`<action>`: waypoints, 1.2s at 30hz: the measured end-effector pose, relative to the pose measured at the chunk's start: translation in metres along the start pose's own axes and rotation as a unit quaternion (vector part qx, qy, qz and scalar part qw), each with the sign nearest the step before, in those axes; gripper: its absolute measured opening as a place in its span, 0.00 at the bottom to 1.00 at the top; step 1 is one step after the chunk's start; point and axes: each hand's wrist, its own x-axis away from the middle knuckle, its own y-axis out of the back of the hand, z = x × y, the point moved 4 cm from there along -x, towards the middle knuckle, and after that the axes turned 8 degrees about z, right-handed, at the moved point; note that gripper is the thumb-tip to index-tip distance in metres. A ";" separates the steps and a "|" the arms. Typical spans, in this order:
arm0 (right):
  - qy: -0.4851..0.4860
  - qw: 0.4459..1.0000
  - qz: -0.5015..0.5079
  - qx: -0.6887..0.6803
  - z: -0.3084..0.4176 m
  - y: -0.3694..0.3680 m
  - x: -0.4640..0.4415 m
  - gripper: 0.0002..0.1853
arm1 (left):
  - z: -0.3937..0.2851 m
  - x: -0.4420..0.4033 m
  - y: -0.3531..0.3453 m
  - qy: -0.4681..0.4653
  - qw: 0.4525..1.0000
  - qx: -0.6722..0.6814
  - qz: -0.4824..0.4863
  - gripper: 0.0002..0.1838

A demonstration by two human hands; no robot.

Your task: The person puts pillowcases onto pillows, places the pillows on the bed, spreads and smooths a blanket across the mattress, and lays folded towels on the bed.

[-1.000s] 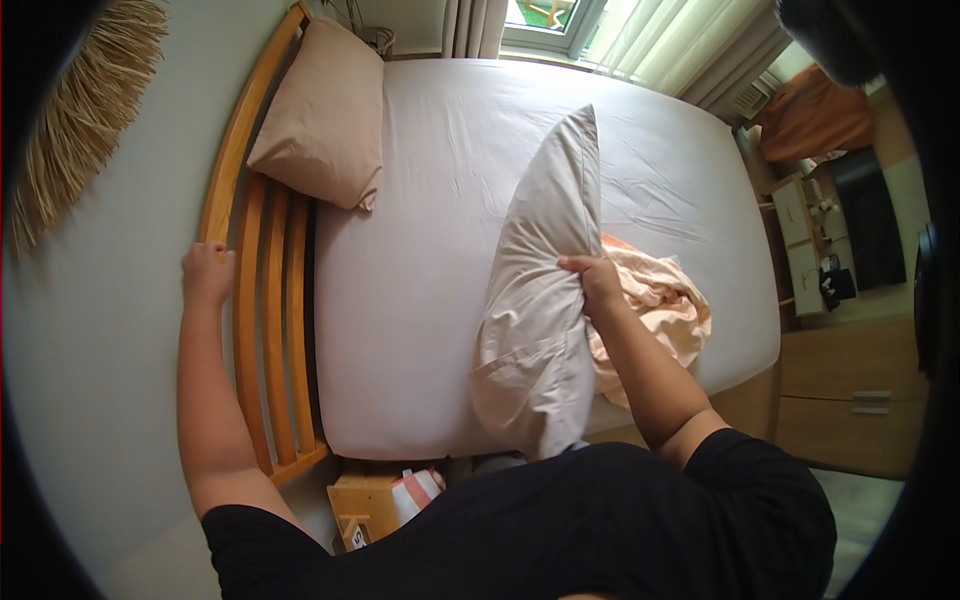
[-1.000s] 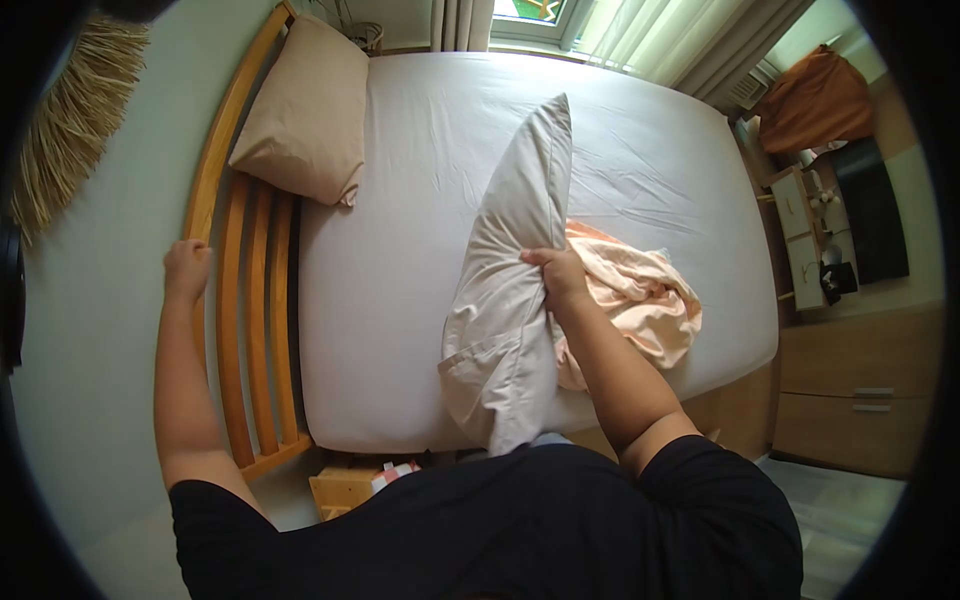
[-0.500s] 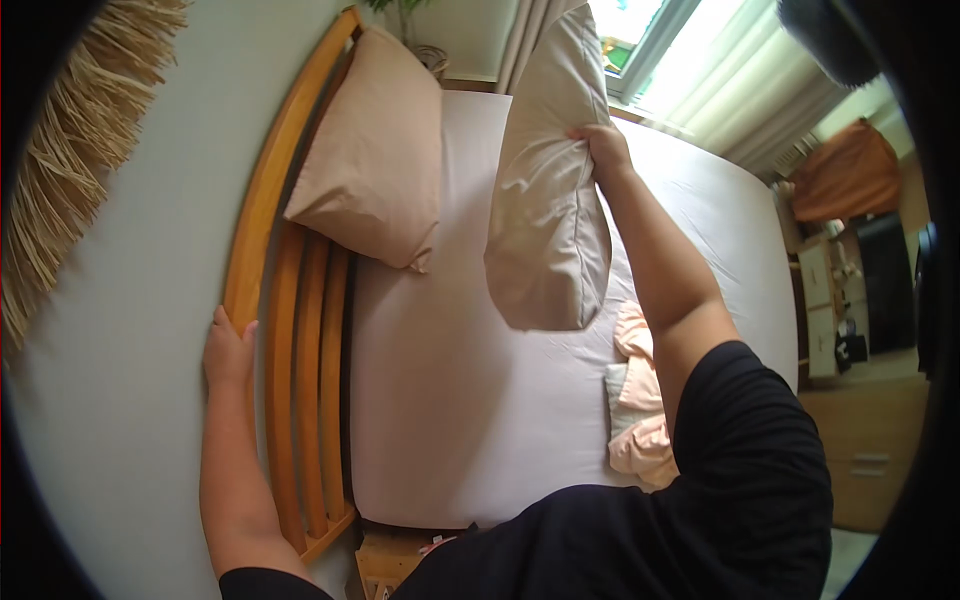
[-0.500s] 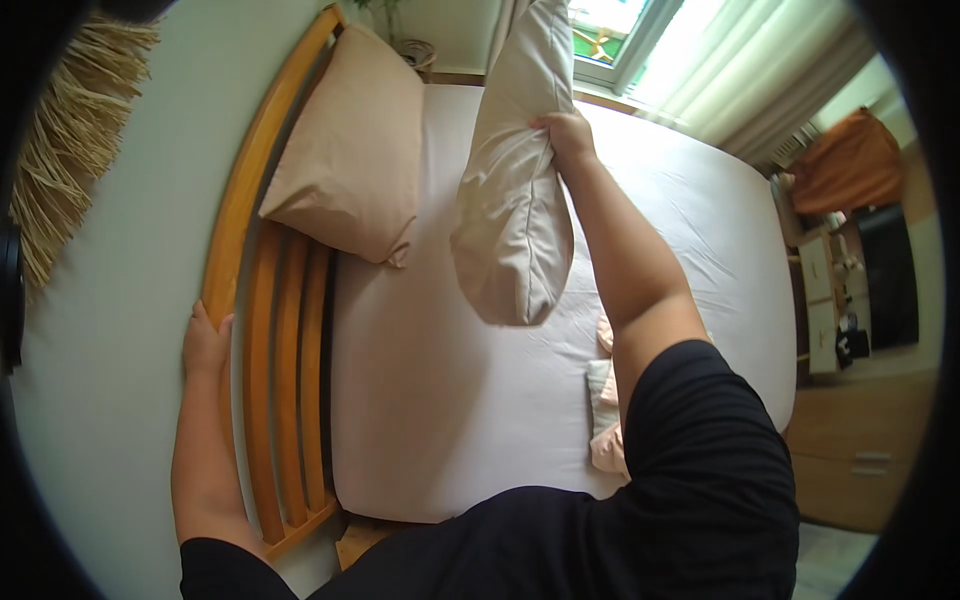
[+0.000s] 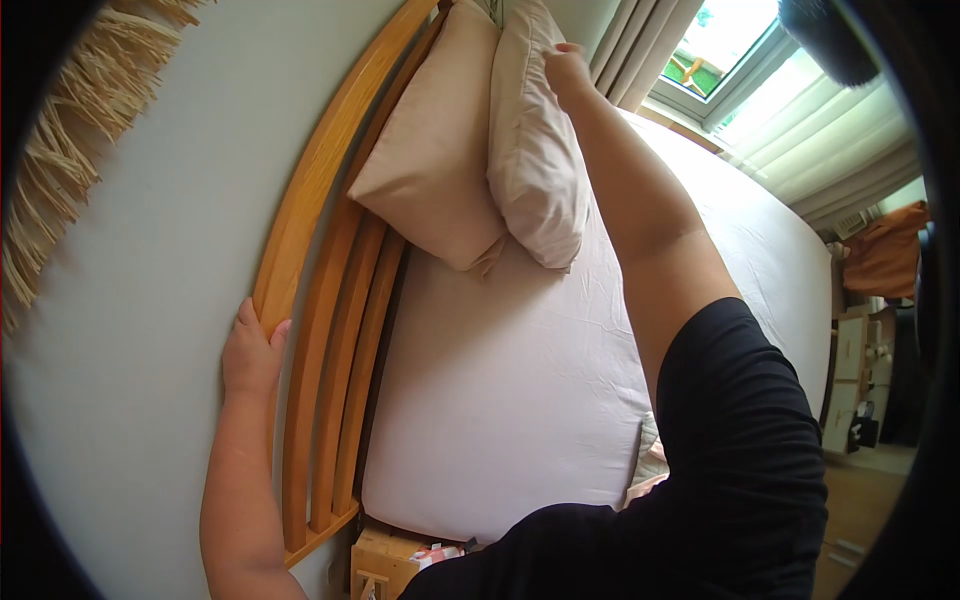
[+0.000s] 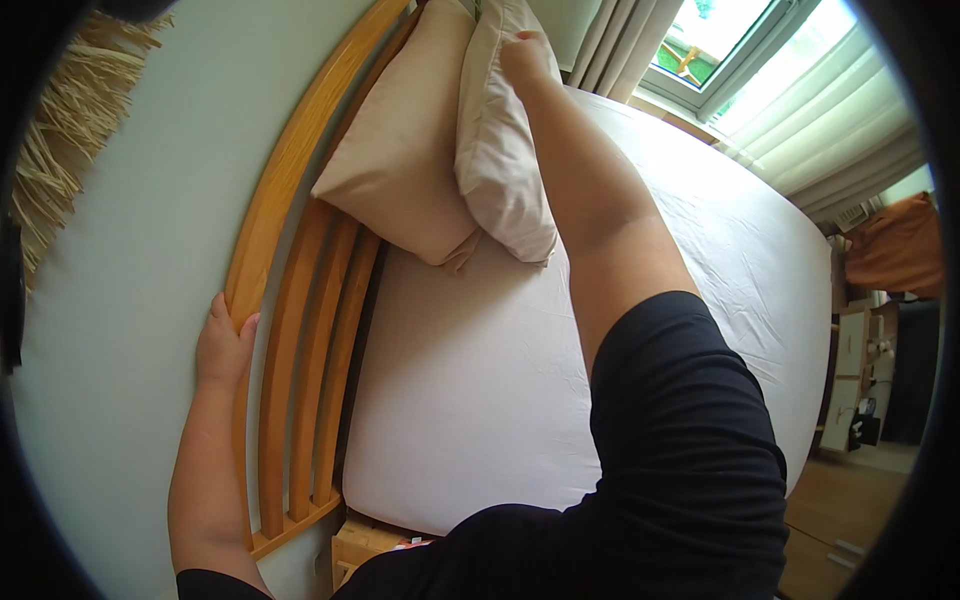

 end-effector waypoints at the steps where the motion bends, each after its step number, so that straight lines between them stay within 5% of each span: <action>1: 0.015 0.986 0.103 0.129 0.006 -0.016 0.007 0.24 | -0.001 0.000 -0.001 -0.011 1.000 -0.003 -0.013 0.33; 4: 0.036 0.852 0.316 0.416 0.027 -0.037 0.068 0.38 | 0.000 -0.001 -0.002 -0.013 1.000 0.008 -0.016 0.33; 7: 0.023 0.870 0.226 0.438 0.041 -0.005 0.146 0.49 | 0.000 -0.001 -0.001 -0.015 1.000 0.002 -0.011 0.33; 10: 0.033 0.914 0.093 0.392 0.006 0.020 0.158 0.47 | 0.003 -0.002 -0.003 -0.020 1.000 -0.003 -0.014 0.33; 12: -0.111 0.981 0.094 0.131 -0.077 0.037 0.127 0.38 | 0.002 -0.001 -0.002 -0.014 1.000 0.001 -0.011 0.33; 14: -0.085 0.989 -0.074 0.092 -0.133 0.068 0.108 0.20 | 0.001 -0.001 0.000 -0.012 1.000 0.003 -0.014 0.33; 15: -0.081 0.978 -0.066 -0.179 -0.166 0.081 0.096 0.14 | 0.001 -0.001 0.000 -0.010 1.000 0.002 -0.011 0.33; 17: -0.059 0.943 -0.161 -0.285 -0.135 0.116 0.111 0.12 | 0.000 -0.001 0.001 -0.011 1.000 -0.001 -0.007 0.34; 19: -0.030 0.913 -0.132 -0.384 -0.085 0.123 0.136 0.13 | 0.000 -0.001 0.001 -0.007 1.000 -0.001 0.006 0.32; 25: -0.027 0.986 0.009 -0.164 -0.120 0.059 0.114 0.12 | -0.001 0.000 0.002 -0.011 1.000 -0.004 -0.002 0.30; 28: 0.009 0.999 0.047 0.018 -0.075 0.034 0.115 0.14 | -0.001 0.001 0.003 -0.016 1.000 0.000 -0.005 0.31; 32: -0.052 0.991 0.127 -0.007 0.021 0.016 0.166 0.17 | 0.002 0.000 0.000 -0.022 1.000 -0.011 -0.014 0.31; 36: 0.171 0.951 0.242 0.093 0.071 0.017 0.199 0.23 | 0.001 0.001 0.001 -0.018 1.000 -0.009 -0.006 0.29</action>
